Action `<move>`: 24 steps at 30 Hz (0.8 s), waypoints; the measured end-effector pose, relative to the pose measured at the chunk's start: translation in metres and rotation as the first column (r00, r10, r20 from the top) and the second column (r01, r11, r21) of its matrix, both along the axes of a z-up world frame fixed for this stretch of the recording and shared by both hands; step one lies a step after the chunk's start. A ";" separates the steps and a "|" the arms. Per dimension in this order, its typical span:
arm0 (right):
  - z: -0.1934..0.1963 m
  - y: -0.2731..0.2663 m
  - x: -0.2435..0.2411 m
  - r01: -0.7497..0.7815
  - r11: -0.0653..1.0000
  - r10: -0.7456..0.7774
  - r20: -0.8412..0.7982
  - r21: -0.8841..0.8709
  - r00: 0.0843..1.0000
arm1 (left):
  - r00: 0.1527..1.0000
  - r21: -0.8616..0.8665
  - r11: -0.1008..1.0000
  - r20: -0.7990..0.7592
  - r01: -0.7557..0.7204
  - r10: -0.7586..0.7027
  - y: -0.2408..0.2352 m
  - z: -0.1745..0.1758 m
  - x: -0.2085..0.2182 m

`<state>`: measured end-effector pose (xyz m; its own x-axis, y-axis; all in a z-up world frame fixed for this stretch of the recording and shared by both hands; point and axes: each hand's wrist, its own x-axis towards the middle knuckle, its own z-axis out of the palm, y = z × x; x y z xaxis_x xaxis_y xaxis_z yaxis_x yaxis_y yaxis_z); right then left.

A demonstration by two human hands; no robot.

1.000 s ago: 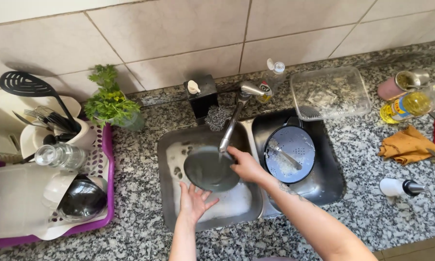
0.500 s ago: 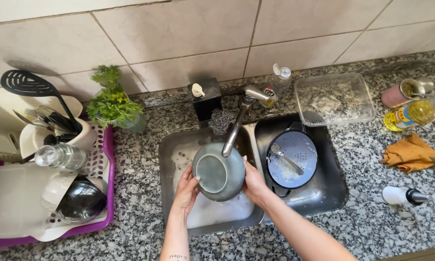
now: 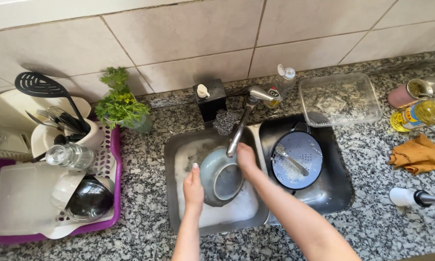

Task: The person washes a variety of kitchen items in a double-basin sink using a sponge and running water. They scrub and rinse a white plate, a small bowl, a clear plastic container, a small pot, and a blue colander, placing each item into a purple dish rack after cleaning.

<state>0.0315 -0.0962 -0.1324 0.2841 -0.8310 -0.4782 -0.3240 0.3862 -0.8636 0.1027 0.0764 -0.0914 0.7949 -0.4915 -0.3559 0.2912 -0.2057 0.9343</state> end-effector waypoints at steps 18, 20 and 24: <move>0.174 0.062 -0.004 0.204 0.820 -0.246 0.008 0.534 0.969 | 0.919 -0.008 0.919 0.024 -0.393 0.393 -0.036 -0.003 -0.022; 0.161 0.061 -0.004 0.130 0.699 -0.345 0.172 0.703 0.923 | 0.821 -0.051 0.828 -0.176 -0.559 0.543 -0.035 0.049 -0.027; 0.119 0.041 -0.019 0.156 0.776 -0.325 0.175 0.611 0.929 | 0.736 0.077 0.775 -0.266 -0.627 0.622 -0.014 0.022 -0.025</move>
